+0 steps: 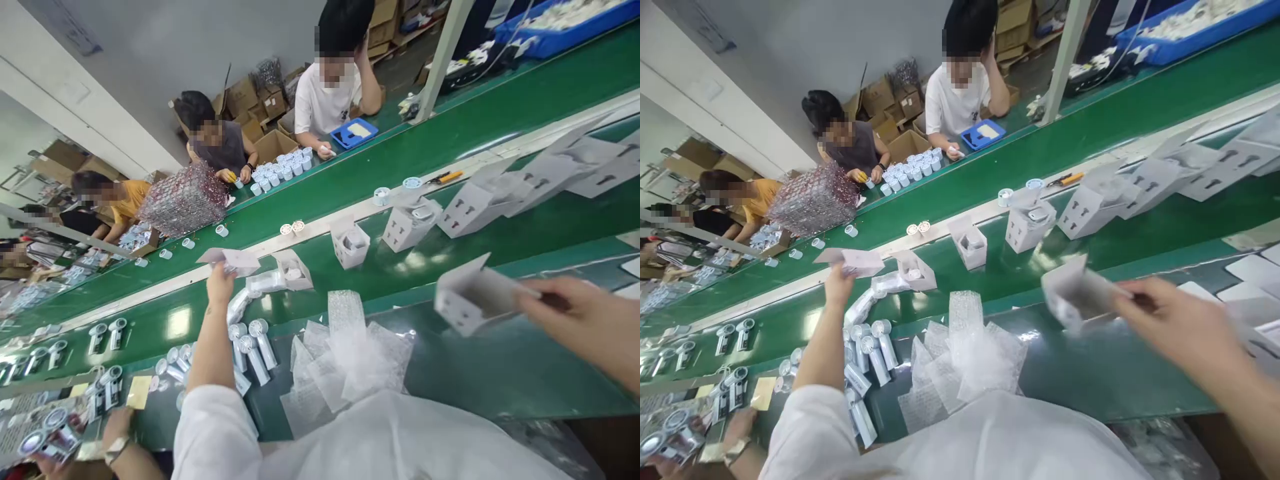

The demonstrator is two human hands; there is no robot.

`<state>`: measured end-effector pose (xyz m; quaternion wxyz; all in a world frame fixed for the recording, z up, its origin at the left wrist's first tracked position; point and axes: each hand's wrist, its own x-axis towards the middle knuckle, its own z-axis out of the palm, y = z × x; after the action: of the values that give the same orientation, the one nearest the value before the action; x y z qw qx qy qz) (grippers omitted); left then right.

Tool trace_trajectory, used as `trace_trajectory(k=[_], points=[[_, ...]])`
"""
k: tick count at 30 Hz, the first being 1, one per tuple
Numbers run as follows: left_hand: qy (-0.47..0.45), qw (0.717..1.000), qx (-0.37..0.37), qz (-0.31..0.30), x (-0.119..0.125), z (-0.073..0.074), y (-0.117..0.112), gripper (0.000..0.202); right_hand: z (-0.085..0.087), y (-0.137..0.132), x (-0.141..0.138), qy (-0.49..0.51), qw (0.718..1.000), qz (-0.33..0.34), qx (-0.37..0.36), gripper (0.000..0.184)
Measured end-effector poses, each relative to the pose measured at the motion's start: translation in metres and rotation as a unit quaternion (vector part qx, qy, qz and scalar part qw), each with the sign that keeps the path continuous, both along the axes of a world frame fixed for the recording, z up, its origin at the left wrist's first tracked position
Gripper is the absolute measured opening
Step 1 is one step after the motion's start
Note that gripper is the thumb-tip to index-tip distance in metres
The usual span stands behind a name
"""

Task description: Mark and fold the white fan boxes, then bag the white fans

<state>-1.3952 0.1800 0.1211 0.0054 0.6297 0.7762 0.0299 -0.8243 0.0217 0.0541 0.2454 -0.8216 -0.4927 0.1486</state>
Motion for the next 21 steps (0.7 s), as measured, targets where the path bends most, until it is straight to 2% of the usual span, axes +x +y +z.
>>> trace_trajectory(k=[2, 5, 7, 10, 13, 14, 16, 19, 21], points=[[-0.002, 1.000, -0.024, -0.020, 0.003, -0.025, 0.030, 0.047, 0.001, -0.008, -0.053, 0.094, 0.995, 0.027, 0.020, 0.033], [-0.003, 0.996, -0.068, -0.051, -0.001, -0.050, 0.053, 0.047, -0.002, -0.026, -0.112, 0.189, 0.976, 0.072, 0.081, 0.032], [-0.001, 0.991, -0.109, -0.082, -0.008, -0.057, 0.057, 0.049, -0.010, -0.033, -0.133, 0.208, 0.966, 0.112, 0.107, 0.026], [0.003, 0.976, -0.170, -0.133, -0.021, -0.056, 0.052, 0.051, -0.027, -0.036, -0.146, 0.202, 0.958, 0.168, 0.112, 0.019], [0.012, 0.965, -0.205, -0.161, -0.025, -0.048, 0.035, 0.056, -0.044, -0.036, -0.151, 0.175, 0.954, 0.215, 0.115, 0.017], [0.024, 0.966, -0.194, -0.169, -0.023, -0.046, 0.024, 0.059, -0.048, -0.036, -0.152, 0.160, 0.952, 0.231, 0.120, 0.016], [0.055, 0.975, -0.123, -0.175, -0.013, -0.047, -0.004, 0.058, -0.052, -0.037, -0.153, 0.125, 0.950, 0.258, 0.122, 0.012], [0.058, 0.989, 0.005, -0.134, 0.015, -0.068, -0.053, 0.027, -0.050, -0.040, -0.153, 0.082, 0.949, 0.288, 0.097, 0.013], [0.020, 0.994, -0.012, -0.106, 0.038, -0.093, -0.075, 0.025, -0.046, -0.041, -0.154, 0.061, 0.946, 0.309, 0.081, 0.013]])
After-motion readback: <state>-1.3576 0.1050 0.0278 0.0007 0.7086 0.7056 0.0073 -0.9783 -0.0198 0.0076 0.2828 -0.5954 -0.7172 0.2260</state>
